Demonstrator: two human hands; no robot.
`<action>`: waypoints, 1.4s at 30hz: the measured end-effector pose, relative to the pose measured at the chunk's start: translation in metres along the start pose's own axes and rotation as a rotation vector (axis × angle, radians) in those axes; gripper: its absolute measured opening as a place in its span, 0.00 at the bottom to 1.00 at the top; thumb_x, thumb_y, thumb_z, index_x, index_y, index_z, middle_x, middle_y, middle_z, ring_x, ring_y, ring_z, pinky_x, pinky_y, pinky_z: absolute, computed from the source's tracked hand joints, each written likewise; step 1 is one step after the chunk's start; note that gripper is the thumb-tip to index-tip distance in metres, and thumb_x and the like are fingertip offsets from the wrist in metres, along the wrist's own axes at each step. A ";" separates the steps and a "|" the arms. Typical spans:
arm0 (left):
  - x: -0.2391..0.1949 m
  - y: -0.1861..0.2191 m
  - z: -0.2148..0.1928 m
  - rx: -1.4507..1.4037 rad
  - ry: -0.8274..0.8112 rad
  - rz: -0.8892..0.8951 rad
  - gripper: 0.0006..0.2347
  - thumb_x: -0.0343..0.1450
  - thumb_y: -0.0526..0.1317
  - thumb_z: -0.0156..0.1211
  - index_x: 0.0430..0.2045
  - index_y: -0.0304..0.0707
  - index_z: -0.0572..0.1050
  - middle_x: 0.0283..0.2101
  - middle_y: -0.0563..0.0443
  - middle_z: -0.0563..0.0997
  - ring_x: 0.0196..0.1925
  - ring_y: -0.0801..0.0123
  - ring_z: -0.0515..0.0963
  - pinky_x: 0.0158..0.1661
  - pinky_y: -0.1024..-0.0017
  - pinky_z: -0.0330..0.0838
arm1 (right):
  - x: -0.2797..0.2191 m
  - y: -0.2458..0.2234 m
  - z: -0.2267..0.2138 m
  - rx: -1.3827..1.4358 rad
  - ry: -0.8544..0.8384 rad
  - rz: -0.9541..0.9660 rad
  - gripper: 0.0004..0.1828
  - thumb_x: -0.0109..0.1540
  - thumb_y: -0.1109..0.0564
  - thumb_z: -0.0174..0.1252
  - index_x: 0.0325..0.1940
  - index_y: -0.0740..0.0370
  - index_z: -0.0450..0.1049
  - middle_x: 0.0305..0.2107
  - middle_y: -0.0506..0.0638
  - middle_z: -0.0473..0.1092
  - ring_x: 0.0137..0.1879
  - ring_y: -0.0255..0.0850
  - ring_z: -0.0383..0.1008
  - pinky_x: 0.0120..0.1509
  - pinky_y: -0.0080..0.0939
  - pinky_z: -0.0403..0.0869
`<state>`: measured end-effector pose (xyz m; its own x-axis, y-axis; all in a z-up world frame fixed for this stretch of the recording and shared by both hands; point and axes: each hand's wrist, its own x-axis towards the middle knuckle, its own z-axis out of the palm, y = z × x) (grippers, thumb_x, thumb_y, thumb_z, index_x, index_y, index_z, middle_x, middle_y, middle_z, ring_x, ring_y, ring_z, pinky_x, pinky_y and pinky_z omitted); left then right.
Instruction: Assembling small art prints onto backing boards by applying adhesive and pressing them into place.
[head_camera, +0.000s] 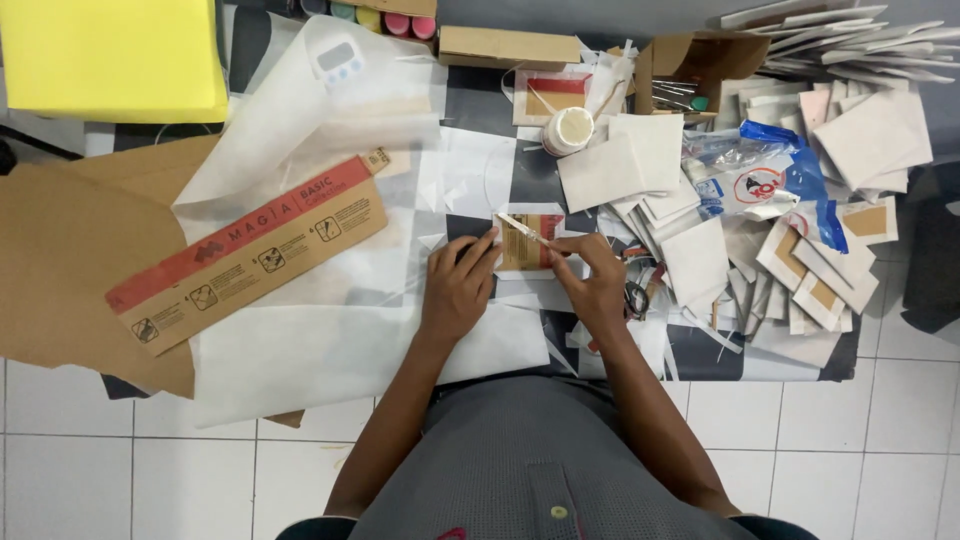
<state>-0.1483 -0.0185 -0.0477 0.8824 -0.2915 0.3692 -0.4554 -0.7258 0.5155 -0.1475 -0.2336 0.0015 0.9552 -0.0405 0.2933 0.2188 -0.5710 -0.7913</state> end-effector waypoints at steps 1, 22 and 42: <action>0.001 0.001 -0.002 -0.003 -0.004 0.001 0.13 0.73 0.34 0.52 0.50 0.50 0.79 0.62 0.59 0.77 0.61 0.66 0.74 0.55 0.63 0.64 | 0.001 -0.002 0.001 -0.002 0.001 0.005 0.08 0.61 0.64 0.69 0.44 0.59 0.83 0.32 0.52 0.78 0.38 0.46 0.78 0.46 0.46 0.74; 0.001 0.002 -0.003 -0.024 -0.024 -0.039 0.14 0.73 0.35 0.54 0.51 0.51 0.78 0.62 0.62 0.77 0.61 0.66 0.73 0.55 0.62 0.65 | -0.008 -0.005 -0.006 -0.130 0.022 -0.112 0.08 0.60 0.68 0.68 0.41 0.60 0.82 0.31 0.51 0.78 0.37 0.48 0.77 0.45 0.46 0.73; -0.002 -0.002 0.001 -0.019 -0.052 -0.045 0.14 0.73 0.35 0.53 0.51 0.52 0.78 0.63 0.62 0.76 0.61 0.66 0.73 0.56 0.62 0.64 | -0.018 0.005 -0.012 -0.211 0.018 -0.093 0.08 0.60 0.68 0.68 0.40 0.59 0.81 0.32 0.51 0.78 0.39 0.48 0.77 0.47 0.44 0.71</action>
<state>-0.1488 -0.0173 -0.0501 0.9067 -0.2910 0.3052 -0.4169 -0.7272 0.5453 -0.1659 -0.2452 -0.0010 0.9288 0.0068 0.3706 0.2573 -0.7316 -0.6313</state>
